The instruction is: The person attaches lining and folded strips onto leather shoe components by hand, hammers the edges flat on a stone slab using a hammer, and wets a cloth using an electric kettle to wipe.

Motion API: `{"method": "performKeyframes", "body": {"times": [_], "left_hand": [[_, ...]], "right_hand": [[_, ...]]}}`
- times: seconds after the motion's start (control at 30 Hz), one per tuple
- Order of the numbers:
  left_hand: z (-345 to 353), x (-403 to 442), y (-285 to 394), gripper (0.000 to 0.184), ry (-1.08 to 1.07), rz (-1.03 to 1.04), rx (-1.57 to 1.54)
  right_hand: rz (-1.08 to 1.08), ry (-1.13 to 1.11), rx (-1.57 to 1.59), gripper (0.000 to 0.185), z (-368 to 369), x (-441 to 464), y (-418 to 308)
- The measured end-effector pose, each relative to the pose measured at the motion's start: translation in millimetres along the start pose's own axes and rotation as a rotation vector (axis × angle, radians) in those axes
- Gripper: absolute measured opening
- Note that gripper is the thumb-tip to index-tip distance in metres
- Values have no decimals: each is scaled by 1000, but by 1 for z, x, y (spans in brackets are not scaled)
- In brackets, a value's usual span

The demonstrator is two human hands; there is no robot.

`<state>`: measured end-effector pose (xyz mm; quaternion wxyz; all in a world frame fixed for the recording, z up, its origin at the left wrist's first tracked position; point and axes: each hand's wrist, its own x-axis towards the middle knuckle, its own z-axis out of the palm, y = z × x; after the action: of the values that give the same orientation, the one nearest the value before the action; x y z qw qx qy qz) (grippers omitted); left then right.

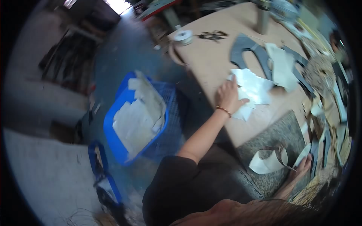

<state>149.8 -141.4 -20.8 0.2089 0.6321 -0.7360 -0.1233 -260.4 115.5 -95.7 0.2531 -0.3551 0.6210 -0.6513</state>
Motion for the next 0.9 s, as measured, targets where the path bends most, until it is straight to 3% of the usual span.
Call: {"method": "performKeyframes", "body": {"times": [0.03,0.2,0.3,0.43,0.63,0.7,0.77,0.83,0.9], "left_hand": [[0,1,-4,106,-161,-56,-43],[43,-3,-16,115,210,59,-383],[31,-4,-25,111,34,-53,-895],[-21,-31,-37,101,430,106,-1617],[-80,-58,-184,76,1050,-45,-1557],[-96,-65,-233,69,1288,-182,-1537],[-89,-73,-303,77,1466,-484,-1285],[-88,-84,-335,77,1441,-739,-1172],[-44,-103,-414,76,888,-1140,-684]], "right_hand": [[34,40,230,23,5,1,3],[67,-166,270,26,-13,12,10],[116,-104,294,27,-19,12,10],[120,-88,267,29,-21,8,4],[109,-38,175,30,-25,9,1],[117,0,189,30,-26,9,3],[109,49,190,32,-29,9,5],[112,91,194,36,-31,9,7],[110,117,240,41,-22,3,0]]}}
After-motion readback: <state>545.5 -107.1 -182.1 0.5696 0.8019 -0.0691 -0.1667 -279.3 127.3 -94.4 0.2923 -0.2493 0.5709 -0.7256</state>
